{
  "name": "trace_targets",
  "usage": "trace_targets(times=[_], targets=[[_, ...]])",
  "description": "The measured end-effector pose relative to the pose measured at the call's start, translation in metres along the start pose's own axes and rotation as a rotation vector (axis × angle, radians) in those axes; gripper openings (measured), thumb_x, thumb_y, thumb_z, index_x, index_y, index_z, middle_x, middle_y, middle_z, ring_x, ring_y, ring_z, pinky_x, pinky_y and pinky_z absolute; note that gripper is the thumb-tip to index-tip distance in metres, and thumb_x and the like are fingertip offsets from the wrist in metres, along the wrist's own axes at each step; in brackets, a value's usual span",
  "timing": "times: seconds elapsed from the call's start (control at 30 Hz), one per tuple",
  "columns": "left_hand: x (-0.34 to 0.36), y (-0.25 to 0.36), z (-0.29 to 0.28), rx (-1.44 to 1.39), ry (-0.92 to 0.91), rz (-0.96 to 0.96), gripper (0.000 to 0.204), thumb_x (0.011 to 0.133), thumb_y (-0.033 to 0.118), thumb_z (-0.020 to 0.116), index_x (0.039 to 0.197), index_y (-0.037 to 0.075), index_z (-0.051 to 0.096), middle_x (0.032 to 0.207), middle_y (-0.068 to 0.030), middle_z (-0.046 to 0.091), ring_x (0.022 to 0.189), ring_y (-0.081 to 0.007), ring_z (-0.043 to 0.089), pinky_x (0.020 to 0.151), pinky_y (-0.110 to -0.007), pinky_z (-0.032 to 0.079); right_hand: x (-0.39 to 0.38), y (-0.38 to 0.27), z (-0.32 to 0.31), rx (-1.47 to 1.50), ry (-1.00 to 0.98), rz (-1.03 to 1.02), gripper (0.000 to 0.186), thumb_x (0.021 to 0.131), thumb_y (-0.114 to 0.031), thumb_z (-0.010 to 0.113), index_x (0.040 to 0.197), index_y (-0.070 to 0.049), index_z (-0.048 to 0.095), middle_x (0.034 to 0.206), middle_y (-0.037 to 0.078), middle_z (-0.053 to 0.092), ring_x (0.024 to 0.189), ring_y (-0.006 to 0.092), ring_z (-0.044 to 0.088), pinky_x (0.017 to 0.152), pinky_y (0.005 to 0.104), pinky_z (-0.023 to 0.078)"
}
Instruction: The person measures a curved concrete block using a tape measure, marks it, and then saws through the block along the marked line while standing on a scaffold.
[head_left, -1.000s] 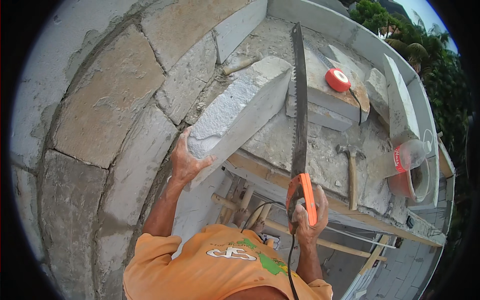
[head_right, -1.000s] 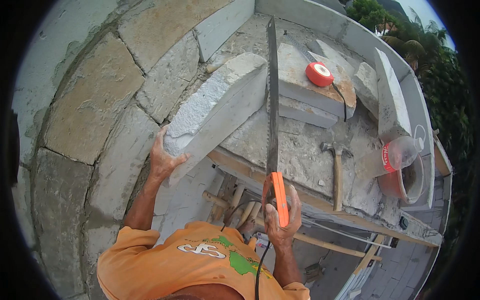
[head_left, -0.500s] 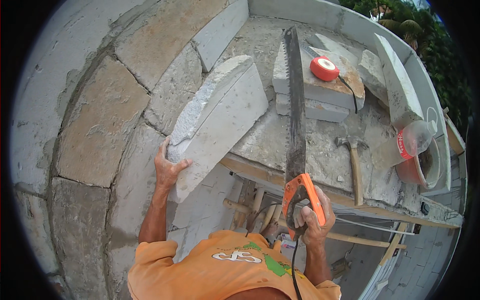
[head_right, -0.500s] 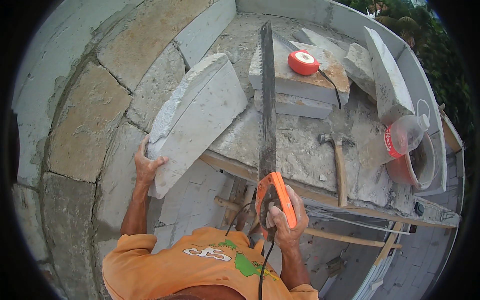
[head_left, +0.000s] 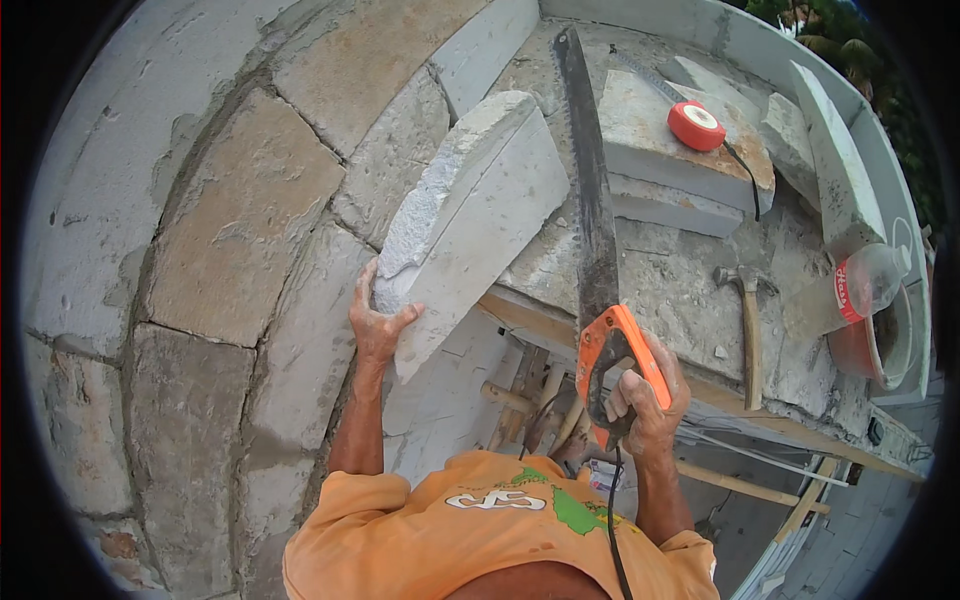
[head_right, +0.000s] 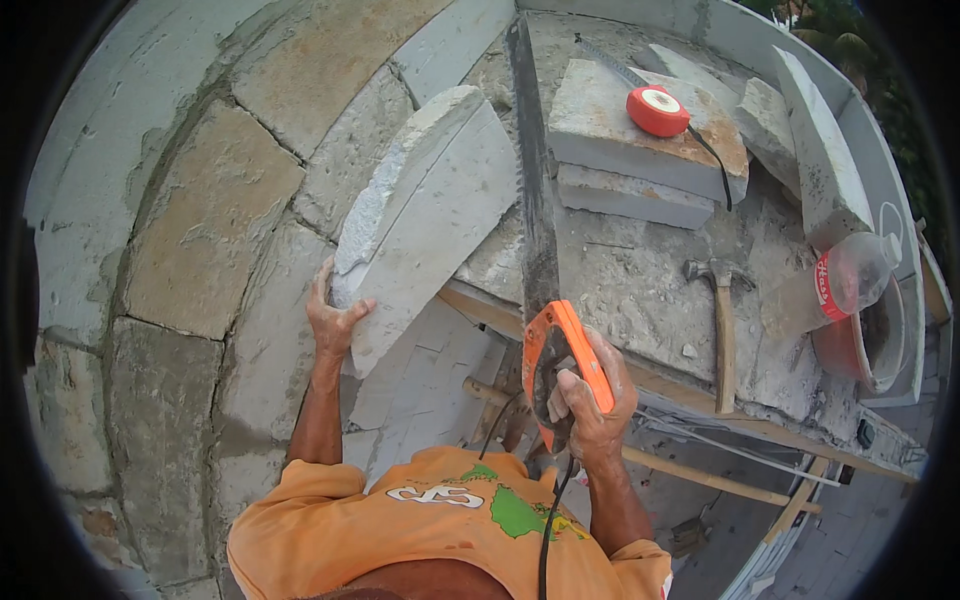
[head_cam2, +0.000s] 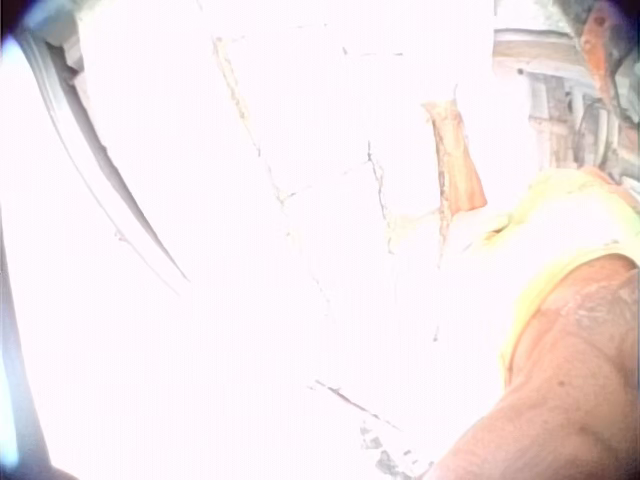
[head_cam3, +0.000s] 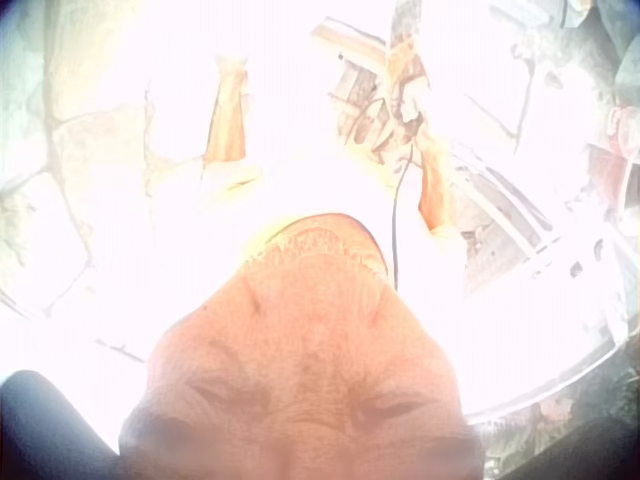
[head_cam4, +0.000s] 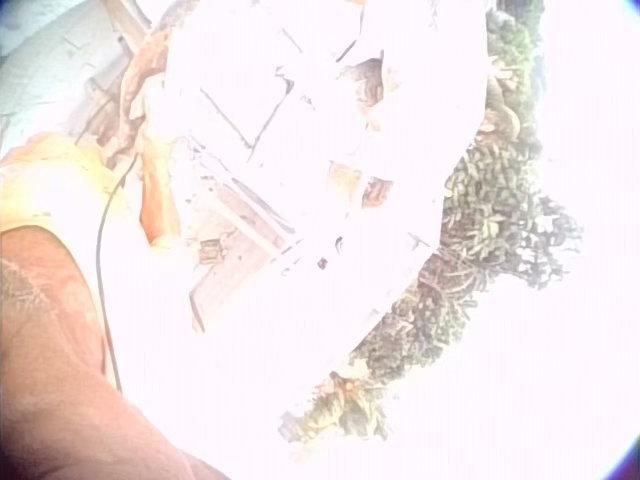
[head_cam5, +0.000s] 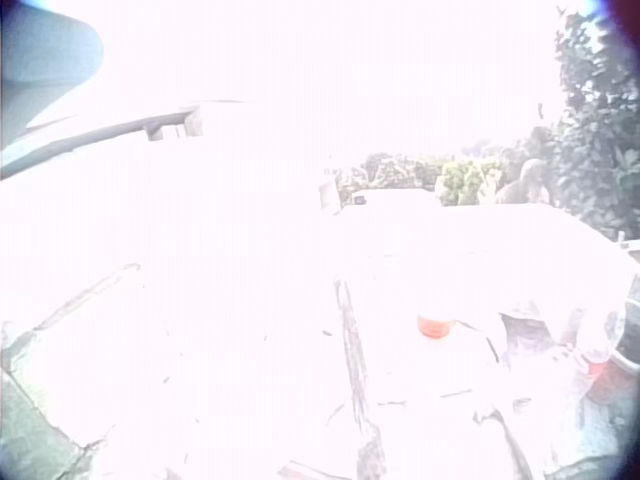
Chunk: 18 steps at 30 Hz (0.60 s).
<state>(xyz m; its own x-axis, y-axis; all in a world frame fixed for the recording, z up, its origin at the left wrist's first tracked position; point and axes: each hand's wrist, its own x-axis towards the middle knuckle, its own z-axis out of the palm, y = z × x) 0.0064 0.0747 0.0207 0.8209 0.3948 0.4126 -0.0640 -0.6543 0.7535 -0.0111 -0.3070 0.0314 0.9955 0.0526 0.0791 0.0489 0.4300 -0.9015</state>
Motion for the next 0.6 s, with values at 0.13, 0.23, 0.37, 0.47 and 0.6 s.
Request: trace_targets(times=[0.13, 0.23, 0.37, 0.47, 0.6], targets=[[0.016, 0.001, 0.010, 0.001, 0.022, 0.063, 0.095, 0.059, 0.023, 0.085, 0.139, -0.010, 0.044, 0.136, -0.0254, 0.051, 0.130, -0.0345, 0.047, 0.112, -0.042, 0.035, -0.003, -0.009, 0.003, 0.139, 0.007, 0.104, 0.054, 0.091, -0.010, 0.068, 0.136, 0.007, 0.046, 0.079, 0.007, 0.059, 0.054, 0.0095, 0.052, 0.046, 0.0255, 0.043], [0.036, -0.006, 0.014, -0.025, 0.021, 0.076, 0.095, 0.060, 0.021, 0.084, 0.139, -0.009, 0.043, 0.136, -0.0244, 0.051, 0.130, -0.0338, 0.046, 0.112, -0.042, 0.034, -0.005, -0.012, 0.003, 0.184, 0.010, 0.126, 0.053, 0.091, -0.009, 0.068, 0.136, 0.007, 0.046, 0.079, 0.008, 0.059, 0.053, 0.0102, 0.052, 0.045, 0.0261, 0.043], [0.048, -0.020, 0.016, -0.140, 0.028, 0.107, 0.094, 0.061, 0.021, 0.083, 0.140, -0.009, 0.042, 0.134, -0.0231, 0.051, 0.129, -0.0332, 0.046, 0.113, -0.041, 0.033, -0.003, -0.014, 0.002, 0.364, 0.022, 0.153, 0.052, 0.091, -0.008, 0.067, 0.136, 0.007, 0.046, 0.082, 0.009, 0.060, 0.053, 0.0113, 0.051, 0.045, 0.0275, 0.044], [0.049, -0.023, 0.020, -0.125, 0.007, 0.115, 0.095, 0.062, 0.021, 0.083, 0.141, -0.009, 0.041, 0.135, -0.0234, 0.050, 0.130, -0.0330, 0.045, 0.113, -0.041, 0.032, -0.001, -0.016, 0.014, 0.328, 0.082, 0.163, 0.053, 0.090, -0.015, 0.067, 0.136, 0.003, 0.047, 0.062, -0.001, 0.043, 0.047, 0.0082, 0.041, 0.042, 0.0254, 0.040], [0.046, -0.017, 0.018, -0.008, -0.046, 0.129, 0.099, 0.064, 0.031, 0.086, 0.142, -0.009, 0.040, 0.138, -0.0228, 0.048, 0.130, -0.0315, 0.046, 0.113, -0.042, 0.032, -0.001, -0.012, 0.021, 0.364, 0.104, 0.199, 0.052, 0.091, -0.016, 0.066, 0.136, 0.003, 0.047, 0.064, 0.000, 0.043, 0.048, 0.0087, 0.043, 0.042, 0.0257, 0.042]])
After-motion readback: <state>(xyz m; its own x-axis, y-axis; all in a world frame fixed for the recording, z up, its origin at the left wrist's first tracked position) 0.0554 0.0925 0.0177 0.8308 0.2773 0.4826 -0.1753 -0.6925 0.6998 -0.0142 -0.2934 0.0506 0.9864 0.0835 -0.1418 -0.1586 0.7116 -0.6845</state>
